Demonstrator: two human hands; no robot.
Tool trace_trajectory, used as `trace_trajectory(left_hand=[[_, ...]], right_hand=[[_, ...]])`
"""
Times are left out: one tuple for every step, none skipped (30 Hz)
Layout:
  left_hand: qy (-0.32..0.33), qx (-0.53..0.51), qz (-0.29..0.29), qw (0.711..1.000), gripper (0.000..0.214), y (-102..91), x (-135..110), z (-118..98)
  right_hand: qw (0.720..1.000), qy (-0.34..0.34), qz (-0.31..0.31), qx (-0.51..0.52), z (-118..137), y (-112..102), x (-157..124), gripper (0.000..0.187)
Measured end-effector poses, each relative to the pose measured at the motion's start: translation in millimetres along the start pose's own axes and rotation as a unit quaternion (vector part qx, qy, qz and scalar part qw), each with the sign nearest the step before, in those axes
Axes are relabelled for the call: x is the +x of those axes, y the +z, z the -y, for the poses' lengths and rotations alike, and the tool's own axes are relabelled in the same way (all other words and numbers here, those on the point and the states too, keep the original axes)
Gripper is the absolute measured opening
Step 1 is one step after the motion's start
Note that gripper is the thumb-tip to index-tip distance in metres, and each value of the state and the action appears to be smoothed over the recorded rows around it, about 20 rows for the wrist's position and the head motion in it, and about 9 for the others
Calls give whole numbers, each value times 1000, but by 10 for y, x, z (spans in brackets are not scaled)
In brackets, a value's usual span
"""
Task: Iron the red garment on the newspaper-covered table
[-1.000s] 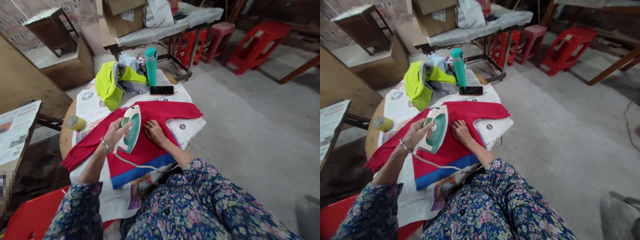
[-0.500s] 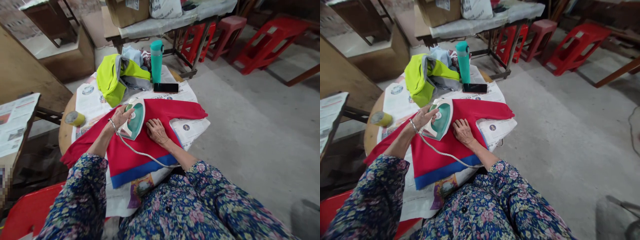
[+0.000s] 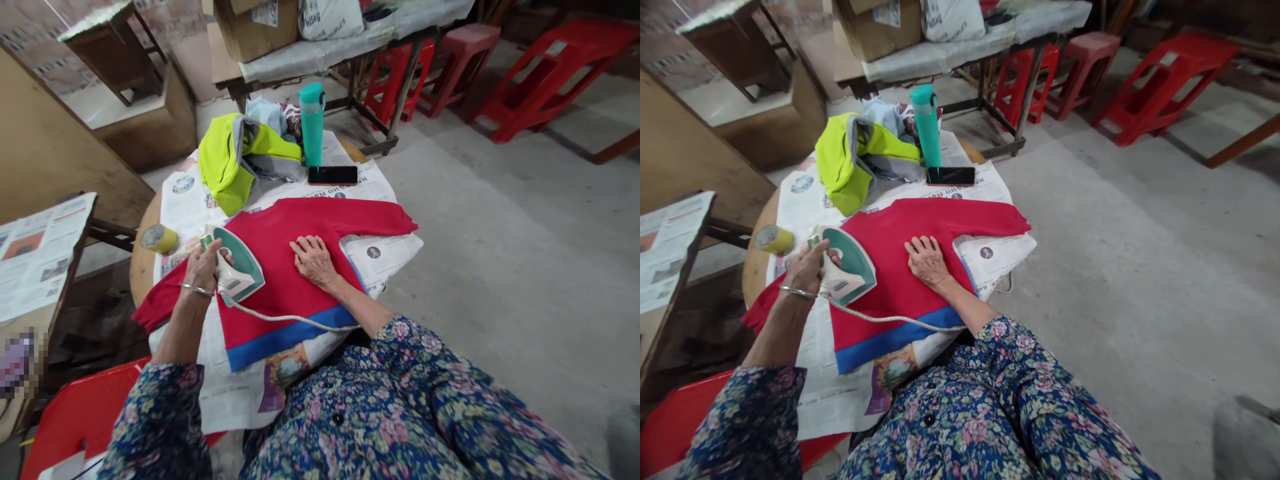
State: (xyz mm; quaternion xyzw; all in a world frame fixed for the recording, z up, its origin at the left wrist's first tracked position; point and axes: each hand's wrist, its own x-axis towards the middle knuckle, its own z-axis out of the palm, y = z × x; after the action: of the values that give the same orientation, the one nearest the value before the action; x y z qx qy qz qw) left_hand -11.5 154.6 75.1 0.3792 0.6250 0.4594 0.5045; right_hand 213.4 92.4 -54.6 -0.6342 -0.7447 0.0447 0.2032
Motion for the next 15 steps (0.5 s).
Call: trace_trajectory(left_hand=[[-16,-7,7,1000,31,-7,-56,4],[-26,-13,20,999,29,0,-111,10],[-29,-17,39,999,29,22,-163,18],[-26,-16,63,998,29,59,-208,27],[-20,-14,88,996,31,111,-243,37],[-16,-12,115,993,34,176,-268,47],[-14,-9,142,990,35,253,-281,54],[-15,-6,164,986,37,338,-281,59],[-20,-4,180,983,38,428,-271,60],[-26,-3,191,981,39,516,-252,58],[-30,-2,198,980,41,599,-226,53],[-32,-3,199,980,43,671,-195,46],[-31,-5,192,981,44,730,-160,38],[-29,-7,177,984,44,770,-123,31],[-26,-8,156,987,43,791,-84,25]], right_hand=[[1000,0,0,0,-1,4,1,50],[1000,0,0,0,-3,9,1,51],[1000,1,-1,-1,-6,13,1,51],[1000,3,-1,-2,-9,18,-1,51],[1000,5,-1,-3,-14,23,-5,51],[1000,7,-2,-5,-21,28,-10,51],[1000,7,-3,-6,-31,34,-17,51],[1000,5,-5,-7,-44,42,-25,50],[1000,2,-8,-6,-58,51,-33,50],[1000,-2,-13,-5,-74,63,-40,50],[1000,-5,-18,-4,-90,76,-46,50],[1000,-7,-23,-3,-105,90,-50,50],[1000,-7,-29,-2,-117,104,-52,50],[999,-4,-33,-2,-125,117,-52,50],[999,-1,-35,-2,-130,128,-51,50]])
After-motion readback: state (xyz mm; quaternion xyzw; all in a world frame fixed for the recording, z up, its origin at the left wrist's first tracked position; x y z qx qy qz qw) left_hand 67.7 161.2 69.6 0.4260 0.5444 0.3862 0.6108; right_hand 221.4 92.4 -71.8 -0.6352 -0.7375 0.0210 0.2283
